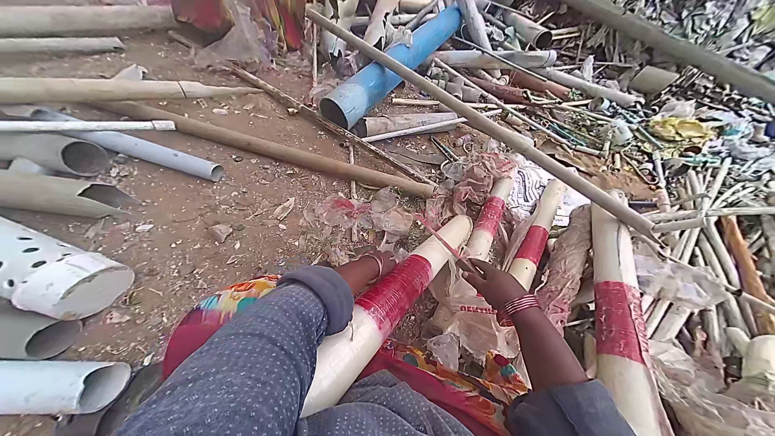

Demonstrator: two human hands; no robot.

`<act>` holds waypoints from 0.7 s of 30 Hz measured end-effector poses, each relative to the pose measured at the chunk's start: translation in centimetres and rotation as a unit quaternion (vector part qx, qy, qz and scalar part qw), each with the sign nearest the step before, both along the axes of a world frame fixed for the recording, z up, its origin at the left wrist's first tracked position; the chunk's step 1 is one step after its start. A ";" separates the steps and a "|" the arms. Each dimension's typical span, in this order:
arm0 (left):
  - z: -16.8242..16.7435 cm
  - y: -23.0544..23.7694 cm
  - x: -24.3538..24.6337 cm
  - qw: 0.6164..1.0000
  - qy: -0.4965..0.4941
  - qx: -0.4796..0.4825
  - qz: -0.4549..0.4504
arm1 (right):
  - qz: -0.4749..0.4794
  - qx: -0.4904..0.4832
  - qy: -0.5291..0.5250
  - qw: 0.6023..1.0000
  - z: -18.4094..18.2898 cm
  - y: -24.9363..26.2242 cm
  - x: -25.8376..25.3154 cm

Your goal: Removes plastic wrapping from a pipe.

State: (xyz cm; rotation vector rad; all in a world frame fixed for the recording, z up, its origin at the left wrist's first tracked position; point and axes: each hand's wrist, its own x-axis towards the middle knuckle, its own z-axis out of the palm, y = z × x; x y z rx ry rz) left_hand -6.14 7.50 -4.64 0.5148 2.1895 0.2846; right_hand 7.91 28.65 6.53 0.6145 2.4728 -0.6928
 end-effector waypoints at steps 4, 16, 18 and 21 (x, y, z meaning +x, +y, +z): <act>0.2 -0.3 0.3 1.000 -0.014 -0.025 -0.009 | 0.013 0.001 -0.018 1.000 0.1 -0.3 -0.2; 1.1 -1.0 1.2 0.993 0.039 -0.090 -0.066 | 0.051 0.002 -0.006 0.999 -0.6 -0.6 -0.4; 4.8 -1.3 2.7 0.992 0.006 -0.091 -0.082 | 0.052 0.001 -0.008 0.999 -0.3 -0.5 -0.2; 11.5 0.1 5.3 0.984 -0.027 -0.148 -0.100 | 0.051 0.007 -0.004 0.999 0.1 -0.6 -0.3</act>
